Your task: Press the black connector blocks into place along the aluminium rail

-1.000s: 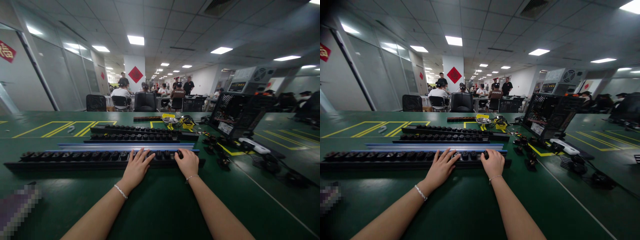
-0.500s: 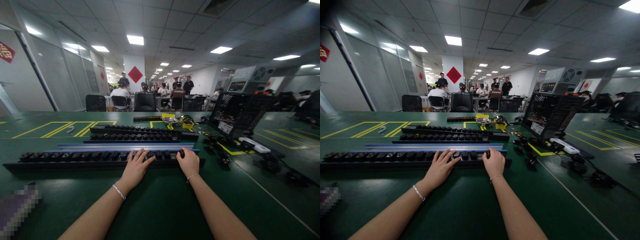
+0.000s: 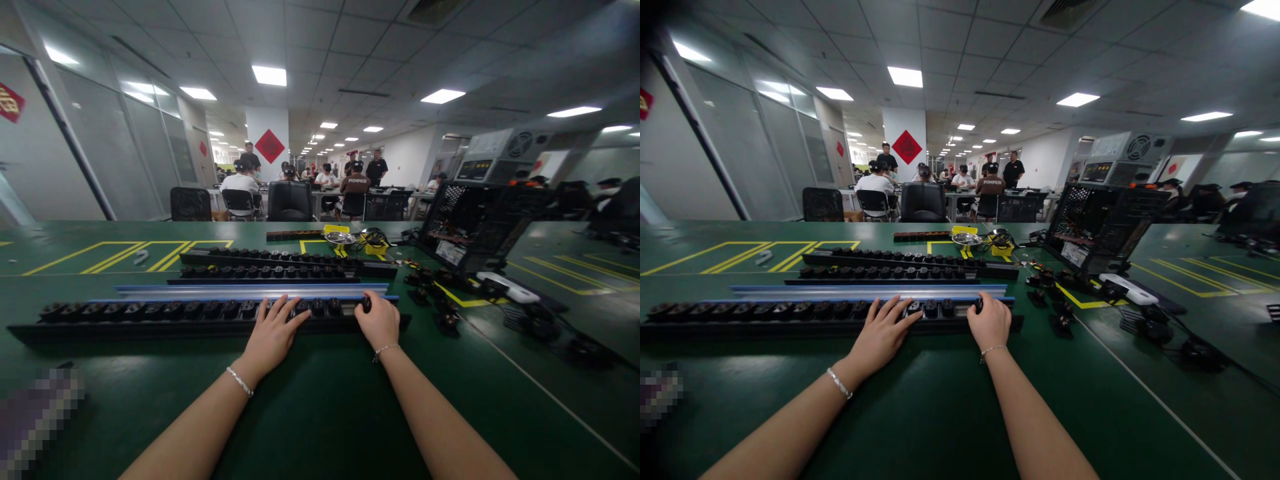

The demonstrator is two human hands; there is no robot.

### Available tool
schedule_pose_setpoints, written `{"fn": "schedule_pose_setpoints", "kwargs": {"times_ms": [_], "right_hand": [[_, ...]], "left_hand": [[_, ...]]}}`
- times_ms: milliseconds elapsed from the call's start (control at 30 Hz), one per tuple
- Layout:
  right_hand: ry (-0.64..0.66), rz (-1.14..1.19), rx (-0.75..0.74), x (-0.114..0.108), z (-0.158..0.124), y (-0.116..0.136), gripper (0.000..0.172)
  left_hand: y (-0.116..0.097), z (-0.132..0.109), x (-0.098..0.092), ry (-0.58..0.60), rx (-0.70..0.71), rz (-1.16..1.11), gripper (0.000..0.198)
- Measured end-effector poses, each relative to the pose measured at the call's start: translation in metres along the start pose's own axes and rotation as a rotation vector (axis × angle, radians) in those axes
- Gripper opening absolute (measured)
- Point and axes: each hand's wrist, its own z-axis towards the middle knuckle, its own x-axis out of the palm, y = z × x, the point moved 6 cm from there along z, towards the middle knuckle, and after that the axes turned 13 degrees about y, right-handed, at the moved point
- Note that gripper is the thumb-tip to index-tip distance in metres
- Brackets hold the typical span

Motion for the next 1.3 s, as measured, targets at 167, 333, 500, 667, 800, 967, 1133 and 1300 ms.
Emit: {"fn": "schedule_pose_setpoints", "kwargs": {"times_ms": [167,333,500,667,800,967,1133,1300], "right_hand": [[-0.023,-0.031,0.030,-0.002,0.000,-0.006,0.034],[0.005,-0.039,0.085,-0.004,0.002,-0.016,0.035],[0.030,-0.068,0.135,-0.006,0.001,-0.020,0.039],[0.091,-0.110,0.233,-0.008,-0.001,-0.028,0.049],[0.118,-0.126,0.241,-0.009,0.000,-0.029,0.053],[0.123,-0.114,0.247,-0.011,0.001,-0.028,0.054],[0.131,-0.087,0.239,-0.014,0.000,-0.030,0.052],[0.118,-0.069,0.237,-0.014,0.002,-0.035,0.051]], "left_hand": [[-0.001,0.000,-0.002,0.006,-0.005,-0.013,0.047],[-0.002,0.001,-0.003,-0.018,-0.003,-0.027,0.045],[-0.003,0.001,-0.006,-0.050,-0.003,-0.040,0.045],[-0.007,0.002,-0.007,-0.063,-0.003,-0.041,0.044],[-0.016,0.002,-0.008,-0.070,0.063,-0.064,0.046],[-0.023,0.002,-0.007,-0.037,0.113,-0.108,0.043],[-0.021,0.003,-0.007,-0.012,0.110,-0.131,0.041],[-0.020,0.003,-0.007,-0.026,0.099,-0.132,0.041]]}}
